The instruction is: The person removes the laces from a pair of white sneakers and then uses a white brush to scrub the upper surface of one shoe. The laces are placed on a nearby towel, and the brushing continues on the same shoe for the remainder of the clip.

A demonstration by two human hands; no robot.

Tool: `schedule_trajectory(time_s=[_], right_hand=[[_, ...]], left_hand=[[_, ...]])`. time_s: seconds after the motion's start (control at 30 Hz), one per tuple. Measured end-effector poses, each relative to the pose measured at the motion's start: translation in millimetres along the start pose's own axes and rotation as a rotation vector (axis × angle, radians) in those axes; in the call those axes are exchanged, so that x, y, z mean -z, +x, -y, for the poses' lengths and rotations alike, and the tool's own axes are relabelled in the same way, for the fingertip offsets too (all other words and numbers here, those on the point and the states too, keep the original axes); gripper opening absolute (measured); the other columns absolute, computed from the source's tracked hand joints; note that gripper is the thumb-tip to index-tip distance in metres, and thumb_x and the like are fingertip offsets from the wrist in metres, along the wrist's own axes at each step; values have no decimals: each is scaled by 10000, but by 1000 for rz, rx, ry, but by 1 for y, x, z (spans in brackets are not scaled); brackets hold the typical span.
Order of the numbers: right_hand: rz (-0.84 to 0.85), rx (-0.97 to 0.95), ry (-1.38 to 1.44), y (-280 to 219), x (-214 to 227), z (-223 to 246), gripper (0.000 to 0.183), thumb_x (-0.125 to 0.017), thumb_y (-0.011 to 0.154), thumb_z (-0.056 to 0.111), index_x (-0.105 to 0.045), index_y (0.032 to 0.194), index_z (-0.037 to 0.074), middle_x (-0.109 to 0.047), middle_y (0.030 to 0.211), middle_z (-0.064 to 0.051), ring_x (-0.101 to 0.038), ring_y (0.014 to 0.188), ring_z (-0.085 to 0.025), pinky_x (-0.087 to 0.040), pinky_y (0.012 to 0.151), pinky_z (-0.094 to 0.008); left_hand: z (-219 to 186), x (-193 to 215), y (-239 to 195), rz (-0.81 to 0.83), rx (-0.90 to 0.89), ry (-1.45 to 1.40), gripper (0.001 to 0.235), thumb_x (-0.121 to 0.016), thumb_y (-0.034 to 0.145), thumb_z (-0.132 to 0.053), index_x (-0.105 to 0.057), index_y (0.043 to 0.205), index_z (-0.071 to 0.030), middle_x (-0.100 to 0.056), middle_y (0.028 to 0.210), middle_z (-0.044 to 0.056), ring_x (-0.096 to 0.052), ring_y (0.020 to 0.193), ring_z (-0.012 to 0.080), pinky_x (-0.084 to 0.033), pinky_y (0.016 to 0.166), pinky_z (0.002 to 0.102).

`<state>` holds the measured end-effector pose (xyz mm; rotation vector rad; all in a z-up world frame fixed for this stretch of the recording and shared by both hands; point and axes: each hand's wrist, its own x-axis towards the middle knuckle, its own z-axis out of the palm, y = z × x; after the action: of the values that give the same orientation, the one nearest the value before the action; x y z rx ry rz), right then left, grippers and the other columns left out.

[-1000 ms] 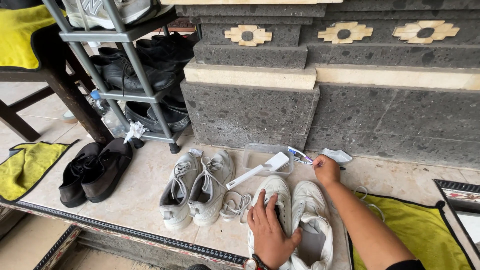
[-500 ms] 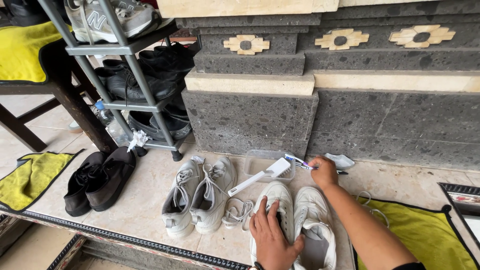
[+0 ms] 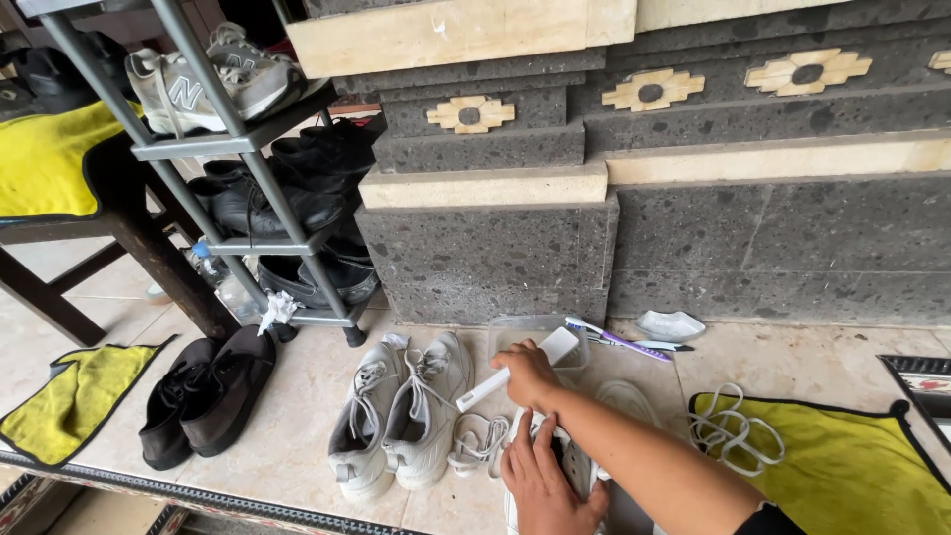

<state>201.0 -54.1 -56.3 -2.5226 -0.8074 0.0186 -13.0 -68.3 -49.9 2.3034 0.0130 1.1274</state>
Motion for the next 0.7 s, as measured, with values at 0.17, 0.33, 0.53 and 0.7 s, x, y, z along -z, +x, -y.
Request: schedule_trajectory(time_s=[0.17, 0.33, 0.53, 0.7], right_hand=[[-30, -59, 97, -25, 58, 21, 320, -712, 861, 83, -772, 1094, 293, -655, 1083, 43, -479, 1117, -214, -410, 987, -345], [-60, -196, 271, -42, 123, 18, 333, -676, 927, 76, -728, 1215, 235, -646, 1193, -33, -606, 1107, -203, -516, 1013, -334], [-108, -206, 949, -43, 115, -61, 321, -681, 868, -53, -758, 1153, 73, -772, 1099, -120, -732, 956, -201, -599, 871, -276], [16, -233, 1379, -74, 134, -66, 472, -587, 874, -82, -579, 1345, -93, -576, 1457, -258, -605, 1281, -414, -431, 1179, -470]], left_hand=[[0, 3, -1, 86, 17, 4, 1018, -741, 561, -520, -455, 1446, -107, -395, 1563, 210, -437, 1400, 385, -308, 1071, 576], [-7, 11, 3, 87, 15, 1, 1005, -719, 598, -516, -445, 1466, -89, -406, 1552, 237, -430, 1399, 400, -298, 1075, 592], [-15, 24, 10, 119, 24, -50, 949, -728, 622, -464, -455, 1450, -88, -399, 1541, 219, -454, 1363, 407, -285, 1069, 590], [-16, 26, 11, 107, 20, -67, 925, -729, 636, -452, -460, 1439, -80, -405, 1537, 227, -461, 1358, 405, -279, 1078, 580]])
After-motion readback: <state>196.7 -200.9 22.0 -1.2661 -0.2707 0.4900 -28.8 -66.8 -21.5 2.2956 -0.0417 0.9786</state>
